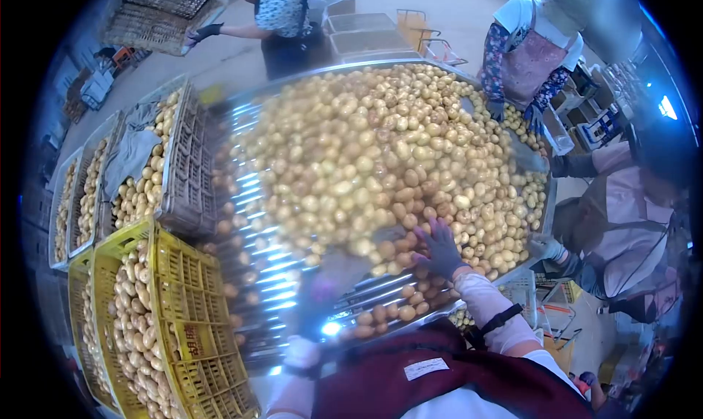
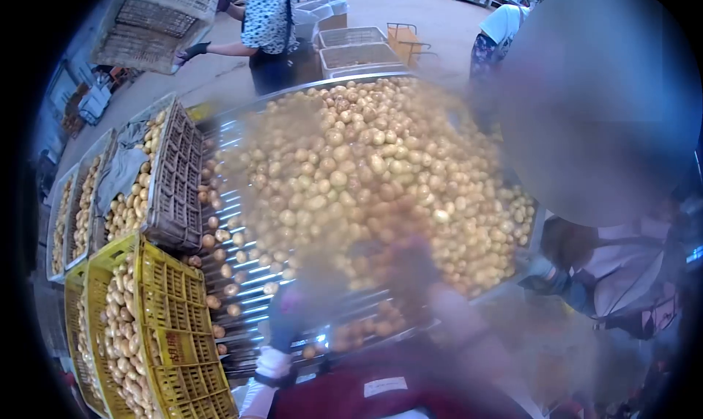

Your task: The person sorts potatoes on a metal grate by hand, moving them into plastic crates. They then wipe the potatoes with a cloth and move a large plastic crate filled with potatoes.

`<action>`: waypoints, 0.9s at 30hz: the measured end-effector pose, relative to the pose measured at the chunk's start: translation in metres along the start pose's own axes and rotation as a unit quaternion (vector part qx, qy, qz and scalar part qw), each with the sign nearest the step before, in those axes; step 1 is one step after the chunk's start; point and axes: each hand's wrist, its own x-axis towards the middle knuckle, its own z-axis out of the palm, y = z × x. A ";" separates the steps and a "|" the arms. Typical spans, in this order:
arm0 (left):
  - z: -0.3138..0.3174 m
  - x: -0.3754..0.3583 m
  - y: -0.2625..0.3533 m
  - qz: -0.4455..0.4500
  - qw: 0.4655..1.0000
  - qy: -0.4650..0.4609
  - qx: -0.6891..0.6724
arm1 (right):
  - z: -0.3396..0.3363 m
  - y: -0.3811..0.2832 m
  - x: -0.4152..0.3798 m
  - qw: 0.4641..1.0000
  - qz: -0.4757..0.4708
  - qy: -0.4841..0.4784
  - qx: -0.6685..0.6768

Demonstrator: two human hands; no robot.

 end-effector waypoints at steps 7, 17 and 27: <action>-0.063 0.032 0.055 -0.048 0.956 0.260 -0.128 | 0.049 0.022 0.017 0.983 -0.078 0.164 -0.022; -0.125 0.046 0.242 0.172 0.947 0.246 -0.116 | 0.067 -0.035 0.053 0.902 -0.374 0.191 0.105; -0.144 0.130 0.092 0.038 0.791 -0.038 -0.609 | -0.044 -0.046 0.022 0.829 -0.389 0.356 0.187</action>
